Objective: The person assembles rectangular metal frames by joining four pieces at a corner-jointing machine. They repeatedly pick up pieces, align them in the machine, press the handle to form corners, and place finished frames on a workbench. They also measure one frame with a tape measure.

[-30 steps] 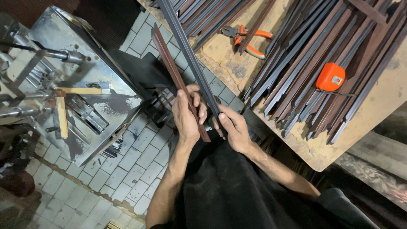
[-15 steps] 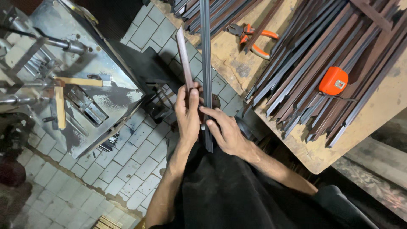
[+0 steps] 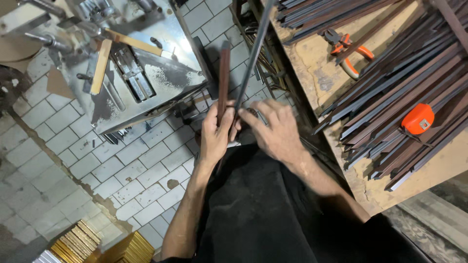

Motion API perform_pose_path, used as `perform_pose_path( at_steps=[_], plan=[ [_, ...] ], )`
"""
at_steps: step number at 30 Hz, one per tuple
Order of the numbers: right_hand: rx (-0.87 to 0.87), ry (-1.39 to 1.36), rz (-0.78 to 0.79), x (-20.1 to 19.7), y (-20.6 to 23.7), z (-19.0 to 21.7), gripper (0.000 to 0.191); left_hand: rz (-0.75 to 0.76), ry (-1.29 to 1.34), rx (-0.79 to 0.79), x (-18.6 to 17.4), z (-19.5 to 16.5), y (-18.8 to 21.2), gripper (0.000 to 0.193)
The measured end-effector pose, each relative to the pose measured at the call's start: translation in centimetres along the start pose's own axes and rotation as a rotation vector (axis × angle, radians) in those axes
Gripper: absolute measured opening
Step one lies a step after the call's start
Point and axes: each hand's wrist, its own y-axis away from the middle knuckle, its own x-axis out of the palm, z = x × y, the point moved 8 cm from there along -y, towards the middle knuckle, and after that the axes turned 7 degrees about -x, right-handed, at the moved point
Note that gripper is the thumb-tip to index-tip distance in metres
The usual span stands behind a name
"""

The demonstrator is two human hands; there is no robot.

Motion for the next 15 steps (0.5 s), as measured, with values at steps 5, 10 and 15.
perform_pose_path(
  at_steps=[5,10,15],
  plan=[
    [-0.19,0.275,0.053,0.7,-3.5,2.0,0.027,0.154,-0.128,-0.142,-2.9,0.4,4.0,0.028],
    [-0.251,0.254,0.193,2.7,-3.8,4.0,0.018,0.015,0.063,0.044,-10.1,0.1,4.6,0.026],
    [0.113,-0.067,0.134,3.3,-2.0,3.5,0.028,-0.187,0.113,0.226,-18.5,0.0,4.9,0.026]
  ],
)
